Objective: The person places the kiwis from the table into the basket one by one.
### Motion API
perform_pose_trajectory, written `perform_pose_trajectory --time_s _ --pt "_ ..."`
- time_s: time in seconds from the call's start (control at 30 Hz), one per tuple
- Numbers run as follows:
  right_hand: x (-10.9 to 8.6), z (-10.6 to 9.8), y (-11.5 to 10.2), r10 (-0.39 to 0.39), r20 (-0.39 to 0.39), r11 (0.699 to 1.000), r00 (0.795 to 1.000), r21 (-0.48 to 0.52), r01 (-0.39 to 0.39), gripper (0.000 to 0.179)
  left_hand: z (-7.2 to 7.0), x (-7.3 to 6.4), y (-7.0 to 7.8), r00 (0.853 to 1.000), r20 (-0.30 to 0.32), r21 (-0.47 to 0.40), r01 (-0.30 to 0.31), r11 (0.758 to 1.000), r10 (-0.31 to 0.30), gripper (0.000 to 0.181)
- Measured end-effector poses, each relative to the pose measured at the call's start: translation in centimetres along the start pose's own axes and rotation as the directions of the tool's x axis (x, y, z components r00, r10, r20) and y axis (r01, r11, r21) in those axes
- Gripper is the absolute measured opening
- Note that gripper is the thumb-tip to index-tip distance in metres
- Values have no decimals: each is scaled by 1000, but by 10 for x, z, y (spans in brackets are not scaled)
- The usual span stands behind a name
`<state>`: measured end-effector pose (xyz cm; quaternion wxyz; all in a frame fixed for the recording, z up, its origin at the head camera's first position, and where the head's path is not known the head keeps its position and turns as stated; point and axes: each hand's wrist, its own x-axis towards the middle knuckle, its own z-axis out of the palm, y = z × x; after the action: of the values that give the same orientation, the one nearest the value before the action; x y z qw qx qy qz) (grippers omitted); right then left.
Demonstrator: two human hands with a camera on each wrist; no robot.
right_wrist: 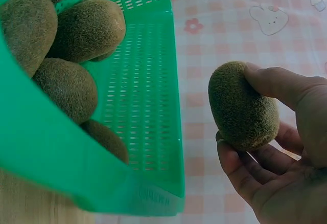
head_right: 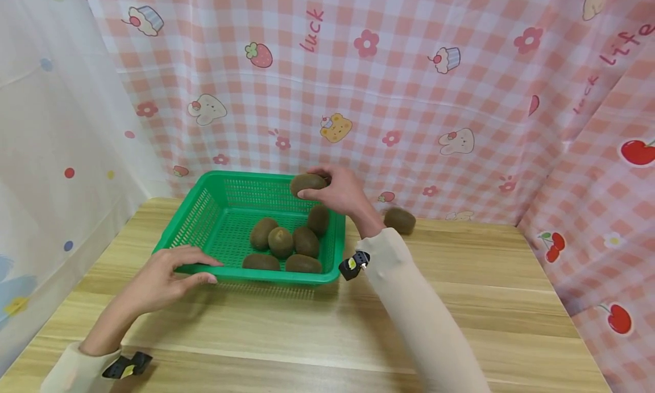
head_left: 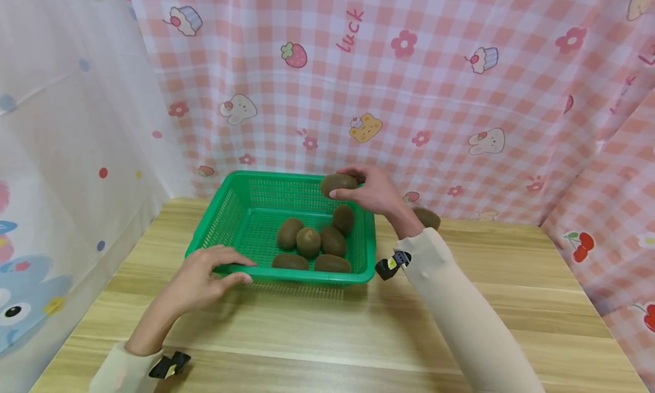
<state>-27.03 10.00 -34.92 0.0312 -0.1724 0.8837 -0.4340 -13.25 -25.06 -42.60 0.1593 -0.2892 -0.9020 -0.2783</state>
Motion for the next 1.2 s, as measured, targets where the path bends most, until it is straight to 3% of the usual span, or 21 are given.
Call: perform_pose_trajectory --time_s 0.63,0.97,1.2 --pt "29 20 -8 20 18 999 1000 -27 -20 53 1 -3 -3 1000 10 9 21 1000 -21 28" --pt "36 26 -4 18 28 997 999 -70 -16 49 0 -2 -2 999 26 0 34 999 -34 26" --pt "35 27 -3 42 21 998 999 -46 -41 43 1 -1 -2 999 28 -6 40 999 -39 26"
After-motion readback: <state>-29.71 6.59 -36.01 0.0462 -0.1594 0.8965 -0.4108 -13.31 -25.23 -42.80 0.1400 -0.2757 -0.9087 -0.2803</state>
